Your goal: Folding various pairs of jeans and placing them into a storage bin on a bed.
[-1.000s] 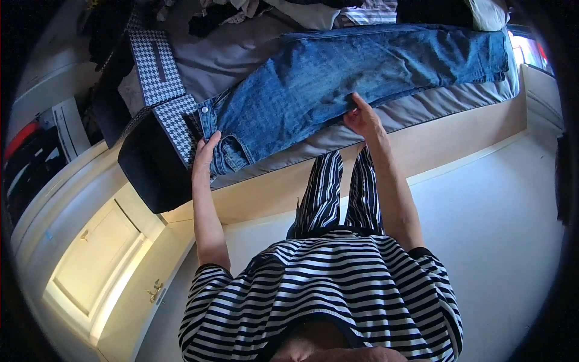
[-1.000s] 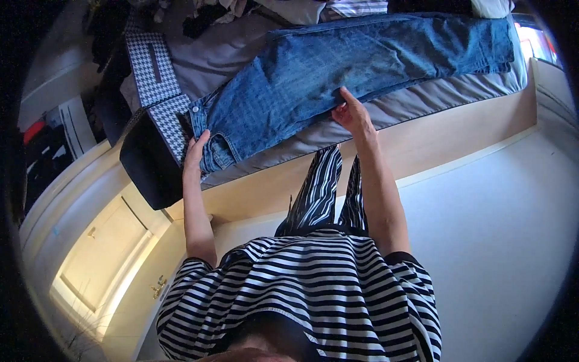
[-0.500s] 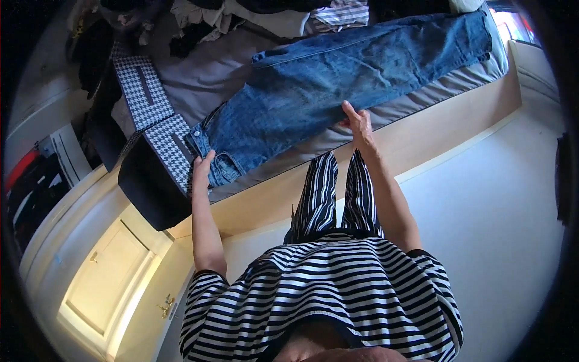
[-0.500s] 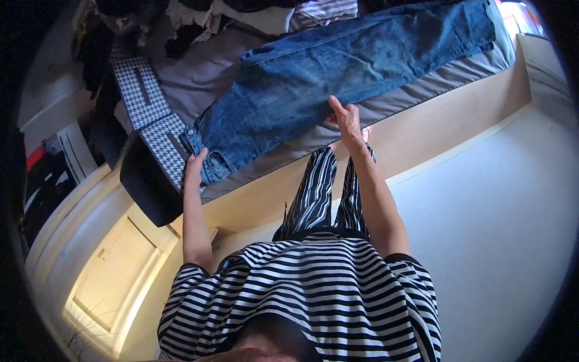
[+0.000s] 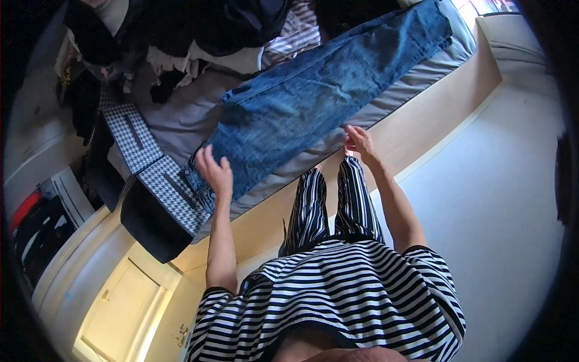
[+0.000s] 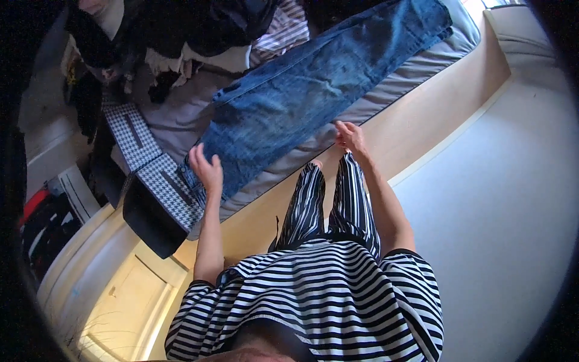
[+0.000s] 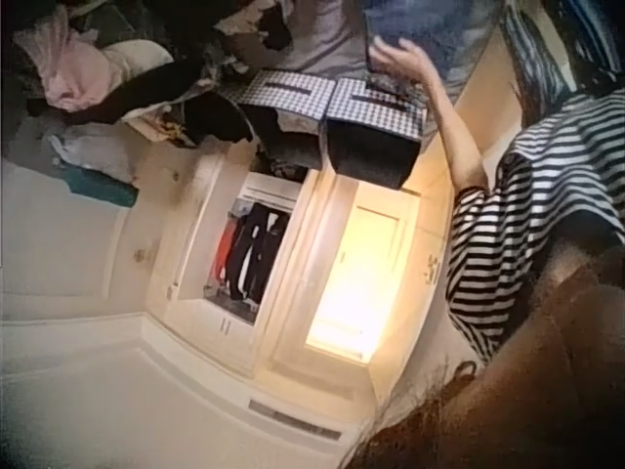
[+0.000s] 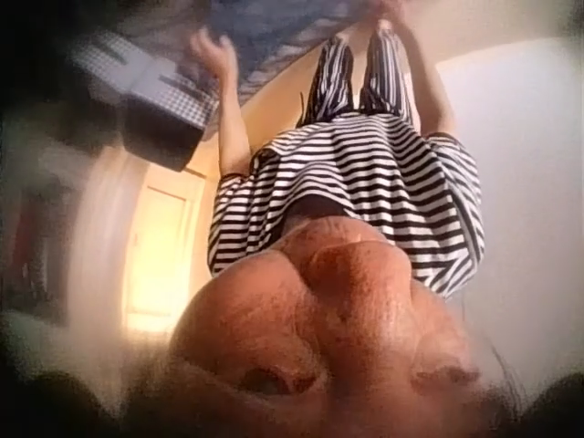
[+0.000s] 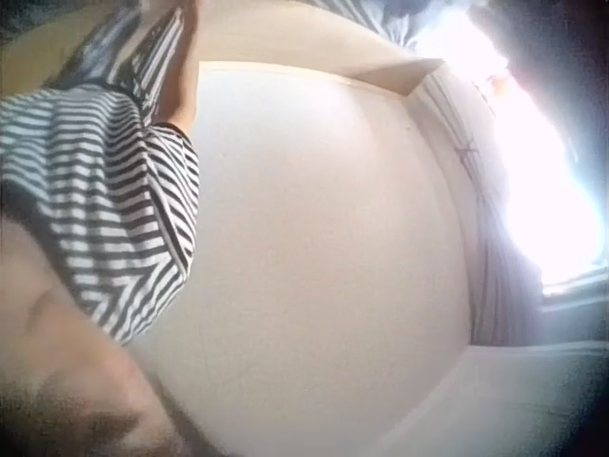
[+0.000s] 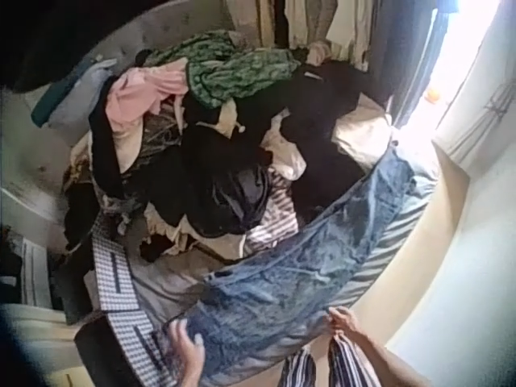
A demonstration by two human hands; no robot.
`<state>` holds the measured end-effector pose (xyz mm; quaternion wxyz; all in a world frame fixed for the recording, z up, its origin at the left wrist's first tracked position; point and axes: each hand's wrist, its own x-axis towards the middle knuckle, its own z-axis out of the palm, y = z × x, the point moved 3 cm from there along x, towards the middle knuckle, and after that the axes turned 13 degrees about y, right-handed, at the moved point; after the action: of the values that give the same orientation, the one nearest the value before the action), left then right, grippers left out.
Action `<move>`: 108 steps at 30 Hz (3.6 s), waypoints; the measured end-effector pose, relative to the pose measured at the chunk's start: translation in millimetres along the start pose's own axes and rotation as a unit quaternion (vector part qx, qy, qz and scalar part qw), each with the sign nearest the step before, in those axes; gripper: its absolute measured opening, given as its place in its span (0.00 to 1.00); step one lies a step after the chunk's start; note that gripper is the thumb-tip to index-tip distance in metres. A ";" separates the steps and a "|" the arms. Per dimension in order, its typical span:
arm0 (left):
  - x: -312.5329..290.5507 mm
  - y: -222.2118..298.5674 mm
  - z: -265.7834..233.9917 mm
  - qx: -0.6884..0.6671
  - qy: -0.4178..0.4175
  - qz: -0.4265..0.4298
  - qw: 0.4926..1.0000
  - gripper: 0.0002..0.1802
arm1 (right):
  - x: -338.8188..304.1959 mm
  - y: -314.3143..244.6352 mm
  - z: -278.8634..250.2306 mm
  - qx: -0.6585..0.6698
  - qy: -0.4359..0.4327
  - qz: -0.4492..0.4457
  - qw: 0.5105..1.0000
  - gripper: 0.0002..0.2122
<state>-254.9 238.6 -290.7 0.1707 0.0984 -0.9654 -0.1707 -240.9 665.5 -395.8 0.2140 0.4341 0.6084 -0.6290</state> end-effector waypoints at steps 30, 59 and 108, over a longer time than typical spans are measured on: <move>37.1 455.7 223.3 -0.127 -0.090 -0.106 0.982 0.19 | 205.4 -348.4 -319.4 -0.247 0.116 -0.472 0.838 0.11; 184.5 703.3 385.3 -0.031 -0.181 0.279 0.943 0.27 | 203.6 -326.3 -356.2 -0.377 -0.214 -0.327 0.839 0.14; 231.6 533.7 407.6 -0.754 0.172 -0.534 0.341 0.39 | 342.6 -545.6 -202.8 -0.371 0.037 -0.520 0.769 0.33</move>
<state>-686.9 794.1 -388.4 0.2077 0.4494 -0.1189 -0.8607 -800.1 1038.9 -332.1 -0.0238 -0.0387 0.9344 -0.3534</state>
